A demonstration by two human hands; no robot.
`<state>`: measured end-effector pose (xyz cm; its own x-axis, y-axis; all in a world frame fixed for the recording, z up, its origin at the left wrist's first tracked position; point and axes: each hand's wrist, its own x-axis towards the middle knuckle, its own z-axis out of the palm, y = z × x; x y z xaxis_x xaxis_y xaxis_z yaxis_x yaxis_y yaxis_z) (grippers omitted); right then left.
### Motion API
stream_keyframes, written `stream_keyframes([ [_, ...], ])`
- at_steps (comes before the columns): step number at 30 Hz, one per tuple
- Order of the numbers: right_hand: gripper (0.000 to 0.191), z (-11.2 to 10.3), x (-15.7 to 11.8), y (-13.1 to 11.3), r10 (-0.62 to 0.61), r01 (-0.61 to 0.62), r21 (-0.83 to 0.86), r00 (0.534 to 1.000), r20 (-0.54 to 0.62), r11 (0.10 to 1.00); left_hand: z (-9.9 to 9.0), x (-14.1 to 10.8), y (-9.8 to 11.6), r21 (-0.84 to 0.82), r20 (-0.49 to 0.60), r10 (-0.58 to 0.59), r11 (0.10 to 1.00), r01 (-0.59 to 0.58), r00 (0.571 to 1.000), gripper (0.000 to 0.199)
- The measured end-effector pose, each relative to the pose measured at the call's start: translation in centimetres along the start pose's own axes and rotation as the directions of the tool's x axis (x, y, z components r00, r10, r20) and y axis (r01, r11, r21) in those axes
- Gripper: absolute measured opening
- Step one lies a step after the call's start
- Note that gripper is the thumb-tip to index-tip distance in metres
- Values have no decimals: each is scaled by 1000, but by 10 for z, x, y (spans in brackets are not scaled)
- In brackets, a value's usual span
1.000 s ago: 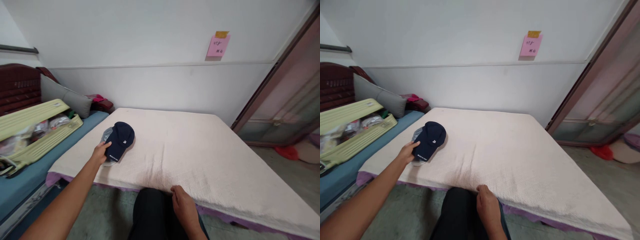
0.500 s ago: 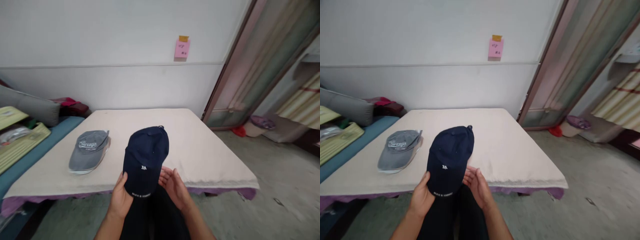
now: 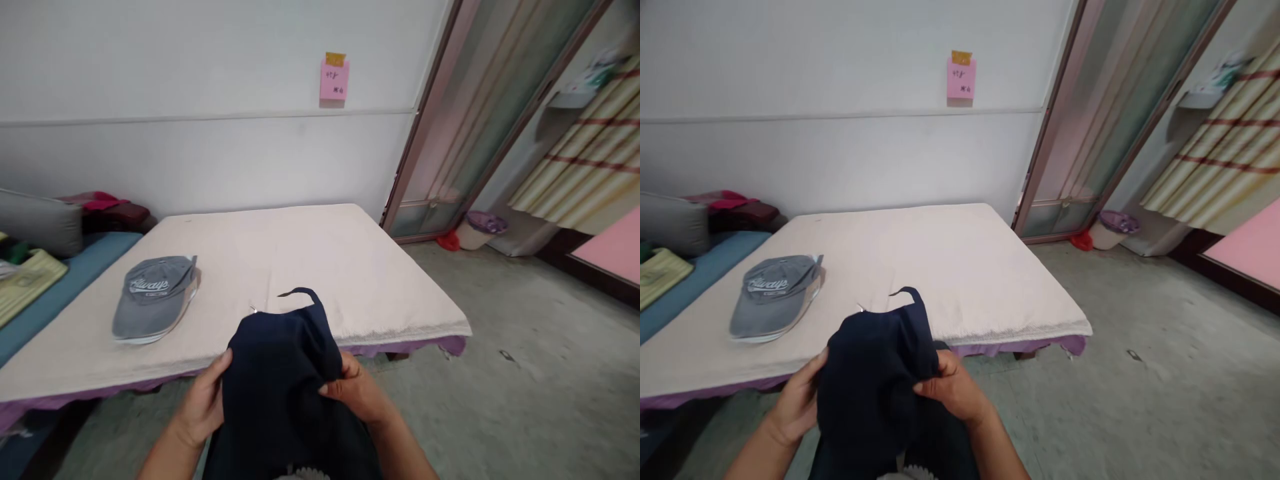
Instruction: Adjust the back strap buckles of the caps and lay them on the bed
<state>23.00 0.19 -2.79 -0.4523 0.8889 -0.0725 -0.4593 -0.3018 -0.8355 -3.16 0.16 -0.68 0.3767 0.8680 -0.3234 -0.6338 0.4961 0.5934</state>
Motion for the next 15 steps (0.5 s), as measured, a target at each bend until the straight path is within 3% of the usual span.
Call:
stream_keyframes([
  [2,11,3,-2,-5,-67,68,-105,998,9,992,20,-1,11,27,-125,145,989,-143,982,22],
  [4,11,7,0,-12,-212,200,-207,977,-35,958,41,-5,19,70,-214,323,947,-315,922,34],
  [7,19,8,7,-18,-439,369,-397,893,-98,840,59,-14,25,174,-239,524,851,-495,817,42],
  [8,19,6,11,-18,-490,392,-476,866,-97,787,59,-16,24,225,-221,554,830,-510,803,40],
  [11,18,-6,22,-5,-551,370,-670,832,-70,643,48,-13,14,428,-132,494,810,-401,859,24],
  [13,22,-16,25,7,-526,330,-724,849,-54,606,37,-9,2,540,-100,408,788,-295,907,18],
  [15,28,-25,21,16,-463,301,-738,886,-18,604,28,-7,-11,577,-89,361,778,-248,928,18],
])
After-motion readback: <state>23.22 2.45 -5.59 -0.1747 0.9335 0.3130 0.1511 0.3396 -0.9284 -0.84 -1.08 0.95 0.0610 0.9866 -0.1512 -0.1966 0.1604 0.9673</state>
